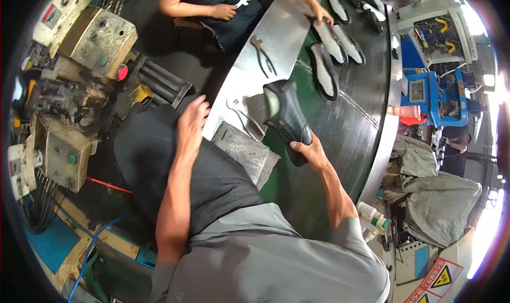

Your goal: The recorder is performing shoe lasting operations, placing uppers onto a machine for shaping and assembly.

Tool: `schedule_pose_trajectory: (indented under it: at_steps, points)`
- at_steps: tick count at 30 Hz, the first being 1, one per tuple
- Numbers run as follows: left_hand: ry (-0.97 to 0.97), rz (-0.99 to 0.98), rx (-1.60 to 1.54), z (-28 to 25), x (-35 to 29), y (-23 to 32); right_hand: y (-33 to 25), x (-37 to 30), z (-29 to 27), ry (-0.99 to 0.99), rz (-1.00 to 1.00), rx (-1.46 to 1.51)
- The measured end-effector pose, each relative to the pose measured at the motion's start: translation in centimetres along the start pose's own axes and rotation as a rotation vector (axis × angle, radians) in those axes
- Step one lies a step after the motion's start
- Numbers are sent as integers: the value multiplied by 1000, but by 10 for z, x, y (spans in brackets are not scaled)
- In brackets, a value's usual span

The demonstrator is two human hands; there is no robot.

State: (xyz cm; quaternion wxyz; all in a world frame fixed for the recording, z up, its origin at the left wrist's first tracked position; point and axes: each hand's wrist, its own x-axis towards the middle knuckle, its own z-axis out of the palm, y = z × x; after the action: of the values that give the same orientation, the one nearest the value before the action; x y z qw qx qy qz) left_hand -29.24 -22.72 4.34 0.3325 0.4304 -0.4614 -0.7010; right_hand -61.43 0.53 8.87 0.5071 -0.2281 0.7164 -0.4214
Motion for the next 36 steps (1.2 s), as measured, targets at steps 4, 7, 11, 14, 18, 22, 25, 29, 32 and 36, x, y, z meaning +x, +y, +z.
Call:
schedule_pose_trajectory:
  at_steps: [4,7,11,14,18,22,25,29,32,36]
  points:
    - [110,-221,-684,46,34,37,-53,-34,89,-169,-252,-74]
    - [132,-143,-804,-43,57,-25,-79,-29,195,-341,172,218]
    - [187,301,-481,-80,-21,61,-75,-22,244,-469,-123,-13]
    - [301,493,230,-135,-70,81,-75,-19,260,-563,-268,-253]
    - [474,499,605,-159,-99,84,-70,-9,269,-682,-371,-437]
    - [580,524,691,-160,-118,91,-74,1,276,-736,-451,-584]
    - [212,604,259,-157,-164,134,-115,-3,287,-693,-569,-652]
    - [68,567,-85,-136,-185,147,-88,30,298,-617,-1029,-695]
    - [122,387,279,-125,-182,150,-52,40,309,-599,-1147,-613]
    - [217,414,313,-122,-182,133,-40,45,314,-565,-1216,-595]
